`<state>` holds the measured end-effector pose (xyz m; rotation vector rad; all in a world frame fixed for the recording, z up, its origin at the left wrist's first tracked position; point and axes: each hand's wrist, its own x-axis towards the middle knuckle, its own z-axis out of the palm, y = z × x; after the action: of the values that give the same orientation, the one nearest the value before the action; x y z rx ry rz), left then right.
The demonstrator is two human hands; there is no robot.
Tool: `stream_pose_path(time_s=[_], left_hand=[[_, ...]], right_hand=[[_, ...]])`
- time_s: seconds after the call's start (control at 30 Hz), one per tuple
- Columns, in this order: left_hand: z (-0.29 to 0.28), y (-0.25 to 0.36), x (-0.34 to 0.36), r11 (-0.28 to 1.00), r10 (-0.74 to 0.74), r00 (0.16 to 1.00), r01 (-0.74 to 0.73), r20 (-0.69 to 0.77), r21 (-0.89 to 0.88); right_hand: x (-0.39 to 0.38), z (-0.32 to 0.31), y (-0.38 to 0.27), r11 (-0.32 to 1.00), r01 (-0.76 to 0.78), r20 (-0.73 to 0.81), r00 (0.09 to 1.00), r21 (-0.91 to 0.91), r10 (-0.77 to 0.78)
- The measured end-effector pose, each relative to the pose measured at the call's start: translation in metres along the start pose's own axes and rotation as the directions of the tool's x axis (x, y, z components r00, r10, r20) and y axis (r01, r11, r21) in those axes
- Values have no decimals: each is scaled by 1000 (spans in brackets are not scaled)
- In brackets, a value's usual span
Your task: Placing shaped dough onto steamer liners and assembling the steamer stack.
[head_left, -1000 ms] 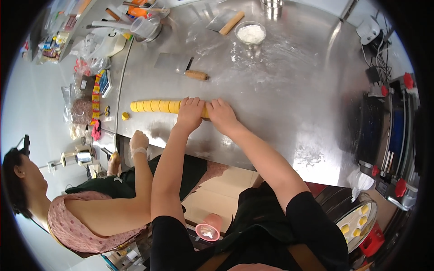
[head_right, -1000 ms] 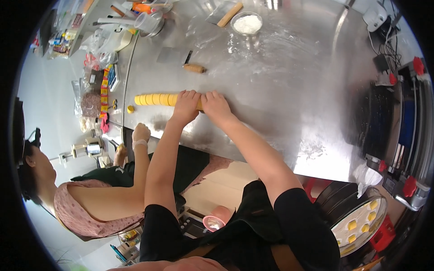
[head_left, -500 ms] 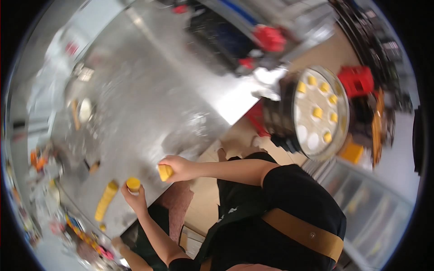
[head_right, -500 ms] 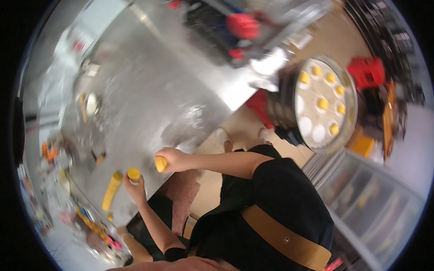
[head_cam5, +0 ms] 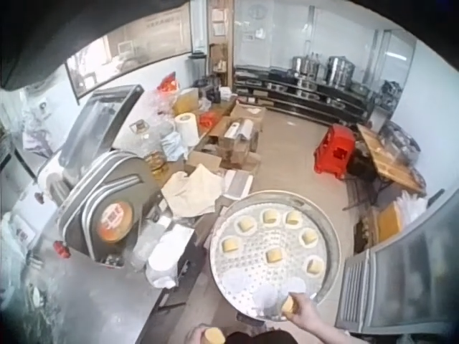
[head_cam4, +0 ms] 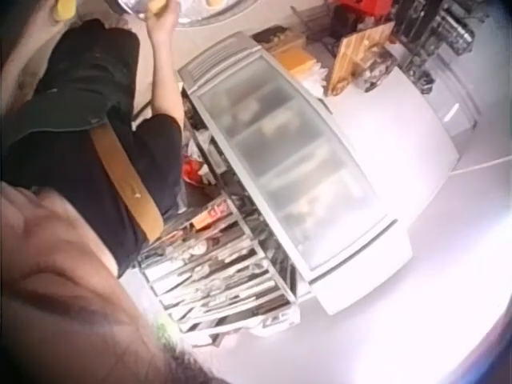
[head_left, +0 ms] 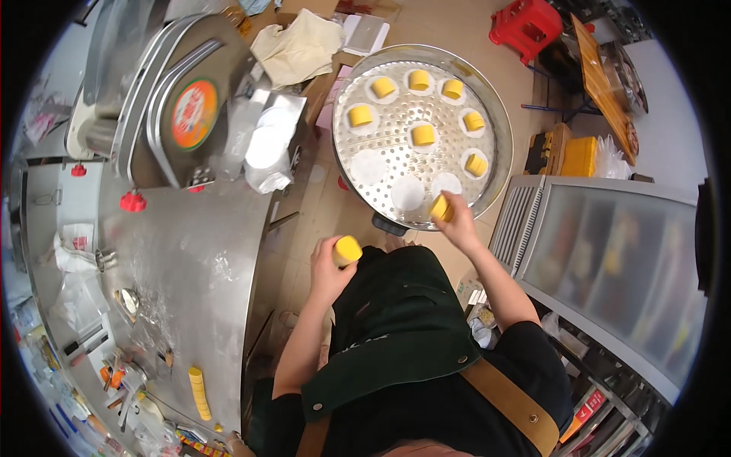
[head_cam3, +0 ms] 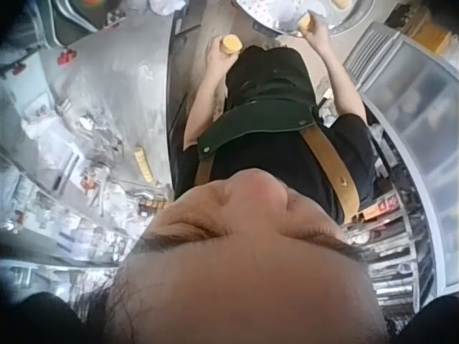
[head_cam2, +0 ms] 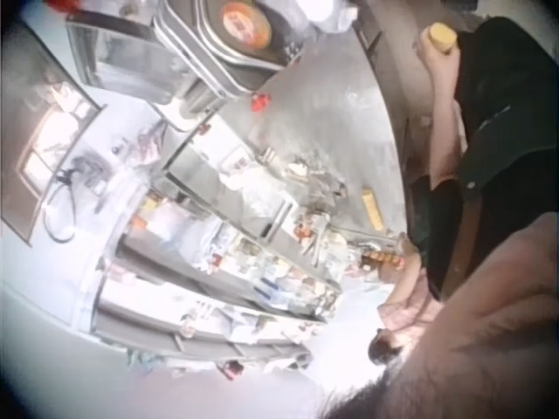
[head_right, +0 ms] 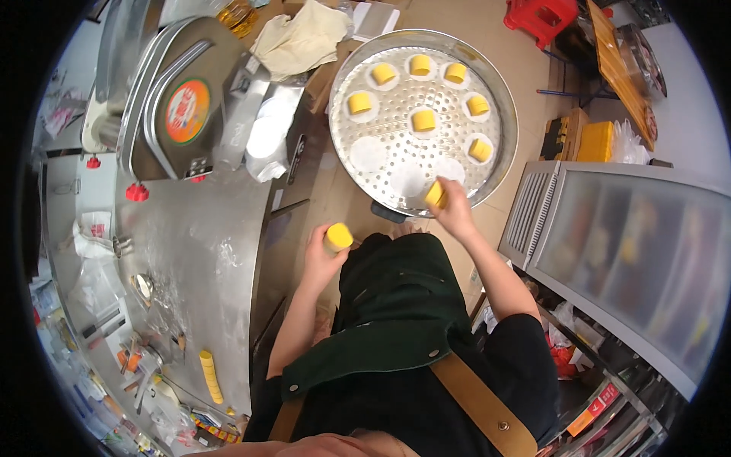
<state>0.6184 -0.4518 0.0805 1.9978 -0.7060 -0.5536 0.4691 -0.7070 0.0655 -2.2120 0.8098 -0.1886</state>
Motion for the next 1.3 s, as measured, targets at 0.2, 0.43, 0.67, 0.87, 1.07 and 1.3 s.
stream_pose_path(time_s=[0.2,0.43,0.67,0.87,1.07,1.3], left_hand=[[83,49,77,974,104,974,-140,199,177],[154,30,116,889,-61,961,-70,268,452],[186,18,121,879,-298,945,216,138,425],[204,17,119,781,-557,830,531,-17,328],[221,20,117,755,-547,827,555,-132,349],[210,26,113,776,-518,844,531,-137,340]], right_hand=[[26,-13,70,968,-129,-100,989,-214,110],[47,3,87,947,-173,-2,984,-272,180],[53,13,92,946,-209,-30,978,-246,209],[50,13,90,920,-241,31,964,-308,263],[47,-4,81,920,-267,30,957,-287,287],[46,-16,68,958,-162,-49,987,-237,155]])
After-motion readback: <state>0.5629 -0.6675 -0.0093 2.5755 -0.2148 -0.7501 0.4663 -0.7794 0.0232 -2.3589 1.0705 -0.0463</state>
